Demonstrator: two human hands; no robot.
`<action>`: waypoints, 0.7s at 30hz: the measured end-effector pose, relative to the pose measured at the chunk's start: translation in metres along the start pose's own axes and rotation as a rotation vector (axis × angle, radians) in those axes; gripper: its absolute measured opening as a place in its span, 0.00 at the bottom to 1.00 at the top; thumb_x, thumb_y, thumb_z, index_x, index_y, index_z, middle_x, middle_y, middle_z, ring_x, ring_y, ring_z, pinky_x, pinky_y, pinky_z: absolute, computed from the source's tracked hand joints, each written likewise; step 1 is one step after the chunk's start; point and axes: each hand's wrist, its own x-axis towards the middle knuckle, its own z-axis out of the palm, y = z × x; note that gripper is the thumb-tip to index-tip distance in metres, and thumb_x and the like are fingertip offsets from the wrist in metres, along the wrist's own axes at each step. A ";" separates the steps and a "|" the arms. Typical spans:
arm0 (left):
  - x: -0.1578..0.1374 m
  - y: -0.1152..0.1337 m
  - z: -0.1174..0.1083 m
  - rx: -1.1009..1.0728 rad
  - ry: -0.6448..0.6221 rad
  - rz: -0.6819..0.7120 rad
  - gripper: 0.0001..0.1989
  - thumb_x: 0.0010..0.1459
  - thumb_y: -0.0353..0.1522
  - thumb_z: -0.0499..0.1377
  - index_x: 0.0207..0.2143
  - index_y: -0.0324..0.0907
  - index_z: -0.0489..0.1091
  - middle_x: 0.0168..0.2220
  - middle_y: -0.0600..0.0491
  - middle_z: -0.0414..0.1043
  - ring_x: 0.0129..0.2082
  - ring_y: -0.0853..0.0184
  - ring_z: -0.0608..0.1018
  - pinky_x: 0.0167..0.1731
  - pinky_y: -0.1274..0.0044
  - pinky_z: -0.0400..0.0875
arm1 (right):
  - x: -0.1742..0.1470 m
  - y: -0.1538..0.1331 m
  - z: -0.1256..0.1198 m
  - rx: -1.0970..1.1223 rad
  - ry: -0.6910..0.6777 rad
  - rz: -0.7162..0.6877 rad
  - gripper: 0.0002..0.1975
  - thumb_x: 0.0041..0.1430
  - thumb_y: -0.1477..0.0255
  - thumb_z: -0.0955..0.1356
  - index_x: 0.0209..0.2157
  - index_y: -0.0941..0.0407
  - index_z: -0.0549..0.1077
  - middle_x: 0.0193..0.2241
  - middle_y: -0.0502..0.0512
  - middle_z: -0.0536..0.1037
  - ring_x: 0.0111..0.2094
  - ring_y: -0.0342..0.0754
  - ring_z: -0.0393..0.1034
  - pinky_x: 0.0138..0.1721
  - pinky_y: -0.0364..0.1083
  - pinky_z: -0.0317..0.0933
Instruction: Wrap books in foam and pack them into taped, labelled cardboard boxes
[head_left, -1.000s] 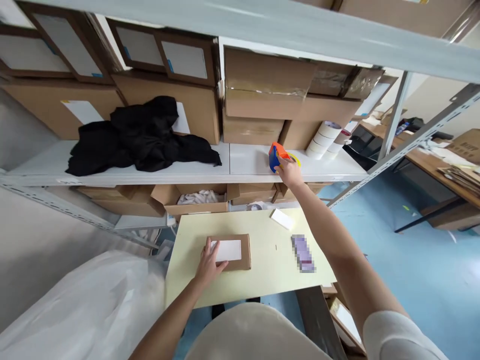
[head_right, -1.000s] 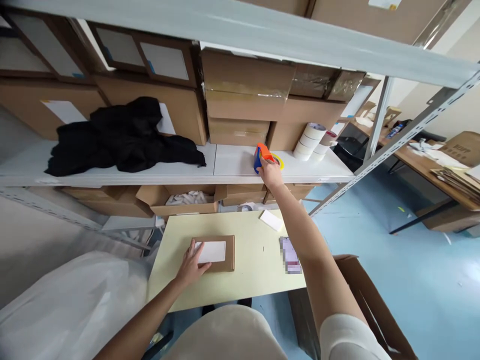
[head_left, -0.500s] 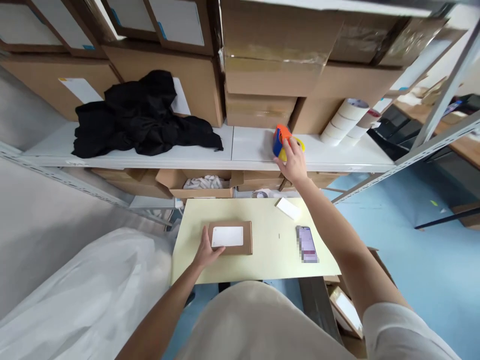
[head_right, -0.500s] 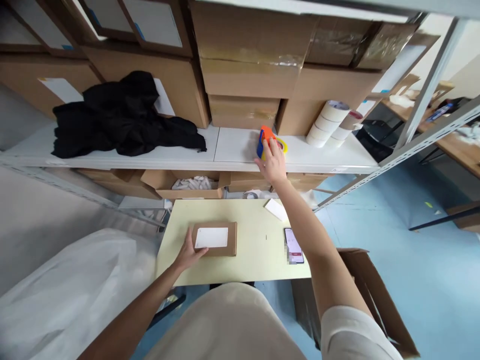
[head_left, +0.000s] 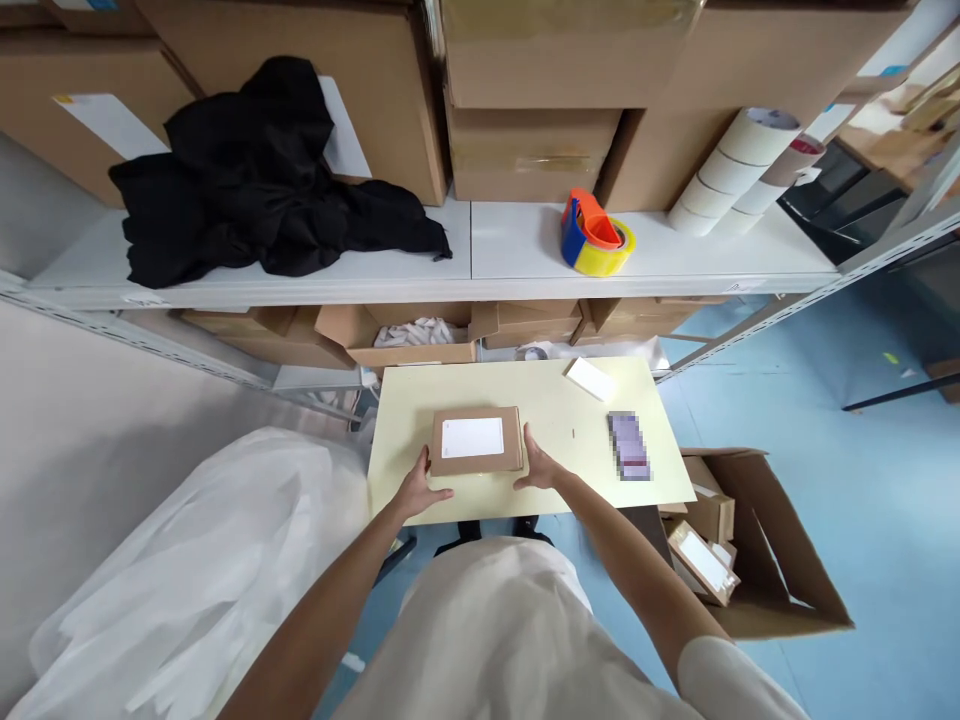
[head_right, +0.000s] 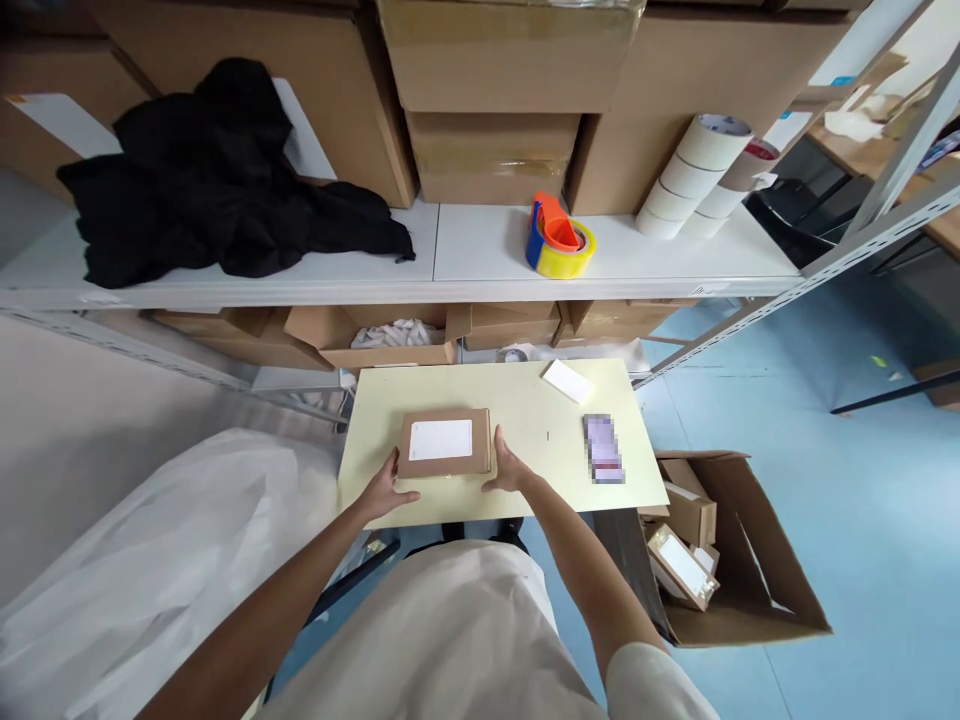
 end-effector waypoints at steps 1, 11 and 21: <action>0.001 0.000 0.002 -0.029 -0.011 0.000 0.56 0.37 0.34 0.70 0.65 0.40 0.43 0.60 0.39 0.59 0.58 0.56 0.66 0.55 0.68 0.62 | 0.006 -0.002 0.003 0.037 -0.001 0.008 0.72 0.29 0.72 0.77 0.64 0.57 0.24 0.66 0.70 0.40 0.65 0.60 0.40 0.62 0.56 0.42; -0.005 0.015 0.003 -0.182 -0.082 -0.031 0.39 0.40 0.31 0.65 0.57 0.39 0.59 0.52 0.42 0.69 0.48 0.58 0.74 0.43 0.69 0.73 | -0.013 -0.011 0.010 0.329 -0.012 -0.081 0.51 0.41 0.66 0.73 0.65 0.52 0.46 0.57 0.58 0.65 0.57 0.54 0.59 0.55 0.53 0.55; 0.001 0.050 0.013 -0.078 0.022 0.104 0.21 0.48 0.44 0.58 0.39 0.37 0.71 0.35 0.48 0.72 0.32 0.64 0.75 0.37 0.72 0.71 | -0.059 -0.045 -0.021 0.011 0.375 0.193 0.30 0.55 0.45 0.56 0.26 0.57 0.71 0.25 0.56 0.73 0.32 0.52 0.69 0.35 0.49 0.63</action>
